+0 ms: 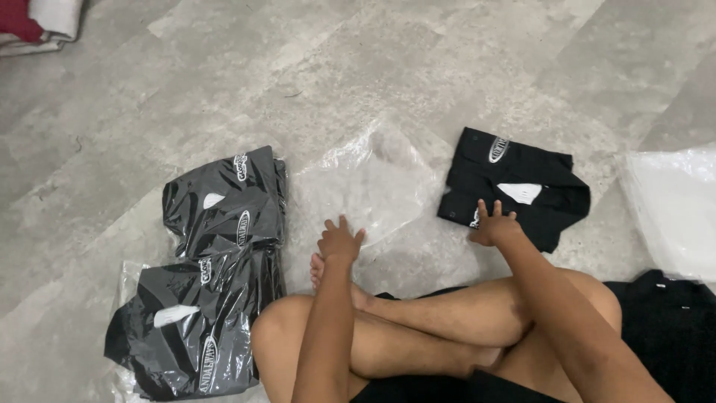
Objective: Folding black shirts and placing them into clear plastic packaging bags, then sealing the bags using the adhesive strip.
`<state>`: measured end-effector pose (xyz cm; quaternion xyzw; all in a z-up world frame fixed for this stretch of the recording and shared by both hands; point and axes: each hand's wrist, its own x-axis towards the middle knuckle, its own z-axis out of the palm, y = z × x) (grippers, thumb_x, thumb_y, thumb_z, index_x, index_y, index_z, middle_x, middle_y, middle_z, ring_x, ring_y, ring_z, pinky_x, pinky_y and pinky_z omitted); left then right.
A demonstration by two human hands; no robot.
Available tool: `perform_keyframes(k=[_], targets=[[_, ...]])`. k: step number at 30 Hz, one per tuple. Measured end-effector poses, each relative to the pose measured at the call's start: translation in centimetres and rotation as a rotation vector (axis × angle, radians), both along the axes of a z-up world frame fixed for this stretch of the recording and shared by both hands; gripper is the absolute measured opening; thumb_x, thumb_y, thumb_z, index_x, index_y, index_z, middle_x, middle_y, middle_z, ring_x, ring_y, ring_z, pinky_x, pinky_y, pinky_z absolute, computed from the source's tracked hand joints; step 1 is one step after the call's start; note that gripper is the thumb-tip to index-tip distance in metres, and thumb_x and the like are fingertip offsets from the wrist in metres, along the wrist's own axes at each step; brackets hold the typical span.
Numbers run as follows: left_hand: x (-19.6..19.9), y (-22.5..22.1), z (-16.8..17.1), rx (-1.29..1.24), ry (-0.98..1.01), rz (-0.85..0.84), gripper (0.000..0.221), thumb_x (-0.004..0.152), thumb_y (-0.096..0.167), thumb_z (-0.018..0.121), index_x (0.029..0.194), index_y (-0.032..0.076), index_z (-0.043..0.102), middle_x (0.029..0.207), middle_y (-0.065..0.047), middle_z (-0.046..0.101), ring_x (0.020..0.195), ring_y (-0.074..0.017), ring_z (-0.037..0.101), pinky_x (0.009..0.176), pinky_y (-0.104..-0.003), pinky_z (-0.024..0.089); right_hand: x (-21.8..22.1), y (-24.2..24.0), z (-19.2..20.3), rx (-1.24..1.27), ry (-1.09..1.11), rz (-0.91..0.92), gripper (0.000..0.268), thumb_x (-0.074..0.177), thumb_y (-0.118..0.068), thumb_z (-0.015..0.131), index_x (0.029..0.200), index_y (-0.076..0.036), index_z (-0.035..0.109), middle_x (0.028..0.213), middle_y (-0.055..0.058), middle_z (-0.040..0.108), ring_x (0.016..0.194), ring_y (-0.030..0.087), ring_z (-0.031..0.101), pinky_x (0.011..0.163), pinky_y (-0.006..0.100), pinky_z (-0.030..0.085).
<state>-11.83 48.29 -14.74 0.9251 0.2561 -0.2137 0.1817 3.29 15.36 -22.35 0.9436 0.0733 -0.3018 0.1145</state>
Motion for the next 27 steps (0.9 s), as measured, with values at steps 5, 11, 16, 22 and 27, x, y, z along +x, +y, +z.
perform_keyframes(k=[5,11,16,22,27], targets=[[-0.4,0.6,2.4,0.058,-0.13,-0.039,0.05,0.093,0.029,0.039,0.14,0.012,0.033,0.133,-0.014,0.033,0.12,-0.0283,0.037,0.094,-0.042,0.035,1.3,-3.3,-0.3,0.01,0.061,-0.017,0.097,0.072,-0.059,0.057,0.147,-0.014,0.014,0.146,0.026,0.024,0.123,0.049,0.04,0.091,0.059,0.041],[0.5,0.0,-3.0,0.11,0.066,-0.164,0.053,0.089,0.014,0.043,0.14,0.011,0.032,0.136,-0.016,0.037,0.121,-0.0277,0.04,0.096,-0.044,0.034,-0.1,-2.4,4.3,0.147,-0.083,-0.079,0.084,0.075,-0.049,0.062,0.146,-0.024,0.024,0.146,0.023,0.026,0.131,0.046,0.027,0.095,0.061,0.036],[0.2,-1.3,-1.4,0.197,-0.112,-0.369,0.047,0.085,0.022,0.055,0.129,0.01,0.047,0.115,-0.011,0.05,0.108,-0.0241,0.046,0.087,-0.04,0.037,-1.9,-0.4,4.2,0.131,-0.044,-0.084,0.09,0.074,-0.047,0.065,0.146,-0.015,0.022,0.146,0.028,0.022,0.119,0.049,0.043,0.092,0.055,0.042],[0.7,-0.5,-2.3,0.1,0.033,-0.37,0.055,0.093,0.02,0.042,0.145,0.019,0.024,0.152,-0.01,0.017,0.136,-0.0257,0.023,0.107,-0.047,0.027,-1.9,-1.5,1.8,0.083,-0.021,0.029,0.098,0.063,-0.03,0.077,0.145,-0.02,0.024,0.143,0.03,0.026,0.108,0.048,0.054,0.081,0.055,0.05],[1.3,-0.9,-6.3,0.192,-0.019,-0.397,0.046,0.093,0.017,0.037,0.139,0.015,0.035,0.136,-0.014,0.038,0.122,-0.0269,0.041,0.094,-0.043,0.04,-4.0,-0.2,5.1,0.116,0.074,0.085,0.09,0.062,-0.022,0.077,0.141,-0.018,0.034,0.137,0.033,0.034,0.103,0.045,0.058,0.082,0.052,0.05]])
